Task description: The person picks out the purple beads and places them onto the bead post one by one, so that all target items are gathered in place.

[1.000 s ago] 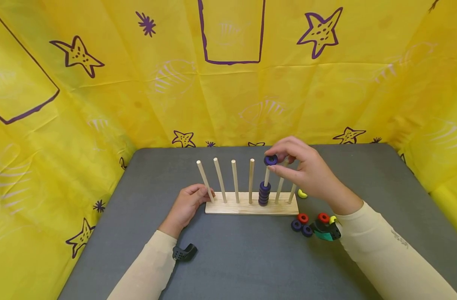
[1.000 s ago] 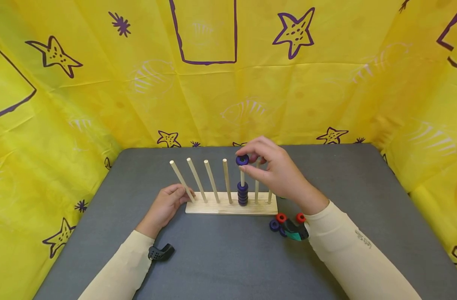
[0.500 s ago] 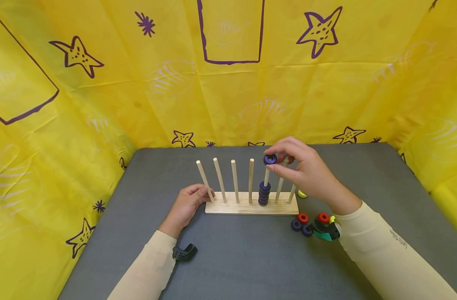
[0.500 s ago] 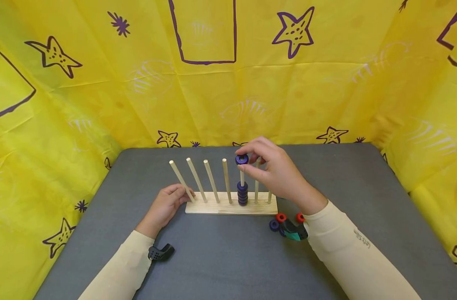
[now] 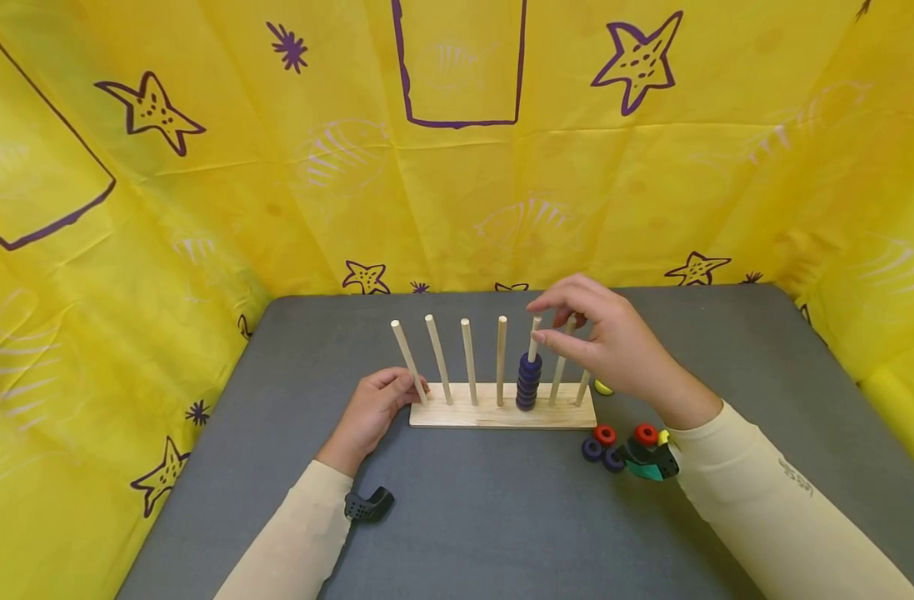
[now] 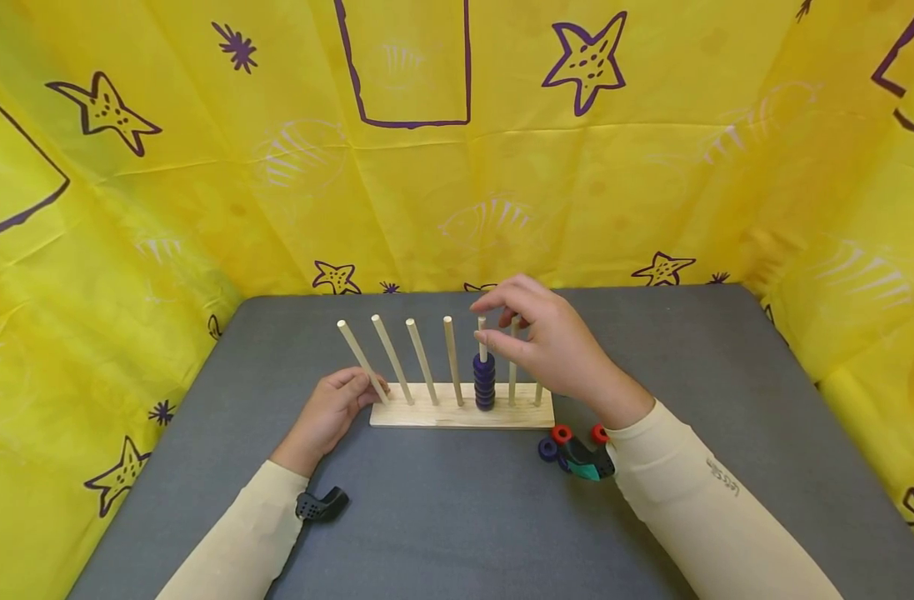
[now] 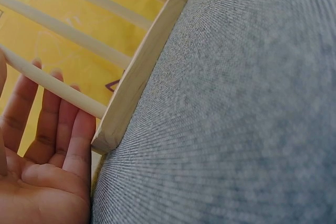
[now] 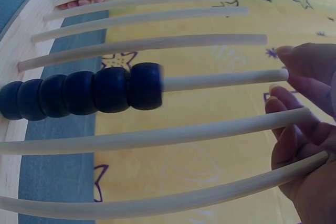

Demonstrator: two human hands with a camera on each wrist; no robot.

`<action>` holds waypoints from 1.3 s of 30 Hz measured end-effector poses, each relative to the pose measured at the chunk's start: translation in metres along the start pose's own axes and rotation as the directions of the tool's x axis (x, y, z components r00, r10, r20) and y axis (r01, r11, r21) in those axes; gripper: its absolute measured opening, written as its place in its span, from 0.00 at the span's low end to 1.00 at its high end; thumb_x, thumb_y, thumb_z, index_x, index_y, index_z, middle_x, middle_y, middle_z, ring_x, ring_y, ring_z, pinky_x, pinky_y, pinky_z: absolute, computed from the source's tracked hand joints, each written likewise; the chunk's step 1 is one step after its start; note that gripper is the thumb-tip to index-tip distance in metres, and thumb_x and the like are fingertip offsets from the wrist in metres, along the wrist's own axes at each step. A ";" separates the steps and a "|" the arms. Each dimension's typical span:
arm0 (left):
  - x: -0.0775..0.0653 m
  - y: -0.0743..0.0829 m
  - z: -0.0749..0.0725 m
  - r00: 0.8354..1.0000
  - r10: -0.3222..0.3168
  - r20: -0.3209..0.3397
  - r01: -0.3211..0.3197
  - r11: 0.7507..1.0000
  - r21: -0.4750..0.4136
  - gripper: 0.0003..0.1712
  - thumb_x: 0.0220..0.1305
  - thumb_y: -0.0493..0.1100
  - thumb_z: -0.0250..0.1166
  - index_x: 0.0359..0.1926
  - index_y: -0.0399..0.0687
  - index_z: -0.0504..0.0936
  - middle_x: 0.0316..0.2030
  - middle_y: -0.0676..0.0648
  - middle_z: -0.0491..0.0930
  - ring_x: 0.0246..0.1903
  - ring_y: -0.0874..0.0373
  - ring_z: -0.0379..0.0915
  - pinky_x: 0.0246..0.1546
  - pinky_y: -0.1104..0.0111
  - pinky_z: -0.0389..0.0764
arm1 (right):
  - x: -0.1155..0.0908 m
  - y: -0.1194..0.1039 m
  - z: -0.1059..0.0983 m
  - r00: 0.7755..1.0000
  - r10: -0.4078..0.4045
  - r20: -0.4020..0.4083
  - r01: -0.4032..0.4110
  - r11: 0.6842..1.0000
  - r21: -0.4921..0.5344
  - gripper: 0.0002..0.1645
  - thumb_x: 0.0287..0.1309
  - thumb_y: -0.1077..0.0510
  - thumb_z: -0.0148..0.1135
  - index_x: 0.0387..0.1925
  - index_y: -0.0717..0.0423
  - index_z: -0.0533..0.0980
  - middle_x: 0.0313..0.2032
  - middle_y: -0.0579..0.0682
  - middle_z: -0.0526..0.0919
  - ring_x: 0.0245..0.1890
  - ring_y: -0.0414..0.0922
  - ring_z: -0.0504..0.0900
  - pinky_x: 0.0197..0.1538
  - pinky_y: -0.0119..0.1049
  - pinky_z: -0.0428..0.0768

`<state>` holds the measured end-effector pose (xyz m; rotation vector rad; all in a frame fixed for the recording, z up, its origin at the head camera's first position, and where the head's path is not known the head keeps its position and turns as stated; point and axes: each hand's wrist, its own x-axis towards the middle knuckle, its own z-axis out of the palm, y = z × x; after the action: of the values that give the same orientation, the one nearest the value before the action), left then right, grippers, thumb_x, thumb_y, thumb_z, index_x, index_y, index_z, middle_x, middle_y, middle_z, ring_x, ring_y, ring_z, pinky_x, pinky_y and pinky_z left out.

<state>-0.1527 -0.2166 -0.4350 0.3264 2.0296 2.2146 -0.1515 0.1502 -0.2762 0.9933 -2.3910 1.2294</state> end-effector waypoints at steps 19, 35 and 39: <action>0.000 -0.005 -0.003 1.000 0.011 0.006 -0.011 1.000 0.008 0.21 0.84 0.39 0.61 0.52 0.15 0.80 0.49 0.29 0.85 0.47 0.53 0.85 0.53 0.62 0.85 | -0.007 0.004 -0.004 1.000 0.005 0.009 -0.006 0.988 0.155 0.18 0.67 0.69 0.74 0.54 0.52 0.87 0.47 0.41 0.83 0.41 0.43 0.81 0.45 0.34 0.80; 0.001 -0.002 -0.002 1.000 0.004 0.004 -0.004 1.000 0.002 0.20 0.84 0.38 0.61 0.52 0.15 0.80 0.49 0.29 0.85 0.47 0.53 0.85 0.53 0.62 0.85 | -0.024 0.017 -0.011 1.000 -0.005 0.019 0.000 0.963 0.268 0.18 0.72 0.74 0.64 0.55 0.54 0.85 0.51 0.50 0.85 0.44 0.46 0.80 0.40 0.36 0.78; 0.001 -0.003 -0.002 1.000 0.004 0.001 -0.004 1.000 0.004 0.21 0.84 0.39 0.61 0.52 0.16 0.80 0.48 0.32 0.86 0.47 0.53 0.85 0.53 0.62 0.85 | -0.029 0.021 -0.012 0.999 -0.004 0.032 -0.005 0.958 0.287 0.19 0.74 0.74 0.61 0.57 0.55 0.85 0.53 0.52 0.84 0.44 0.46 0.78 0.38 0.36 0.77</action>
<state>-0.1544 -0.2182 -0.4380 0.3314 2.0346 2.2128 -0.1457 0.1809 -0.2970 1.1006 -2.2774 1.6067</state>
